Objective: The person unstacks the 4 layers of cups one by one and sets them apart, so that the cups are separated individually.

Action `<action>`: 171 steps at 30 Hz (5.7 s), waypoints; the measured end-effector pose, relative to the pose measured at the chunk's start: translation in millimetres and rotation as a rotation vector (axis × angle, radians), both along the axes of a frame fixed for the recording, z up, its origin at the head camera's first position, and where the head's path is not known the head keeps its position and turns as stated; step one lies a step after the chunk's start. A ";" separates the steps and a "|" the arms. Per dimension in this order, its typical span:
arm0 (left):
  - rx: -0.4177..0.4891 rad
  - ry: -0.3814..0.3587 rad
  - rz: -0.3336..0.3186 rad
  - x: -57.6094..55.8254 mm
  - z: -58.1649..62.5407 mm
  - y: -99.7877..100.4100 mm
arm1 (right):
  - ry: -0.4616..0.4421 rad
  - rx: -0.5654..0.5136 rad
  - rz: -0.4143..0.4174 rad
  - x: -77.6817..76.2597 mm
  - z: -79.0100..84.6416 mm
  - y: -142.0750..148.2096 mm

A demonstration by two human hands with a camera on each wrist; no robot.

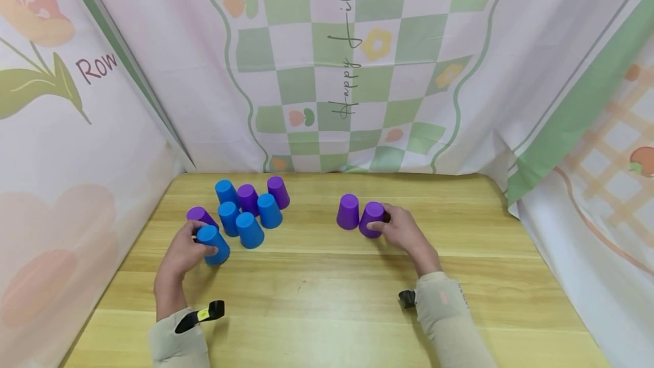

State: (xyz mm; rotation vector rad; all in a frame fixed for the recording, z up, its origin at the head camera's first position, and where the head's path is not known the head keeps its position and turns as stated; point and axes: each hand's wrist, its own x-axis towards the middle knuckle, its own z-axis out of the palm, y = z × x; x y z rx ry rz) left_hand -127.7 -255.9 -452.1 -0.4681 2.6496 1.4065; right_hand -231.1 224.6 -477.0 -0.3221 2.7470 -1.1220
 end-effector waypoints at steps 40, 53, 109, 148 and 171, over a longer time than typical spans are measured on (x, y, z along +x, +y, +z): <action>0.057 0.157 0.114 12.4 40.3 12.6 | 0.010 0.008 0.007 -1.7 -1.8 0.1; 0.084 0.374 0.115 11.4 70.9 45.3 | 0.003 -0.002 0.004 0.5 0.2 -1.1; 0.259 0.429 -0.218 -111.6 -39.8 276.6 | 0.027 -0.028 0.004 -1.1 -2.9 -3.3; 0.249 0.365 -0.216 -107.0 -40.6 273.2 | 0.049 -0.020 -0.001 1.9 -2.7 -3.2; 0.232 0.394 -0.132 -82.1 -11.6 239.8 | 0.022 -0.020 -0.002 2.7 -4.5 -3.7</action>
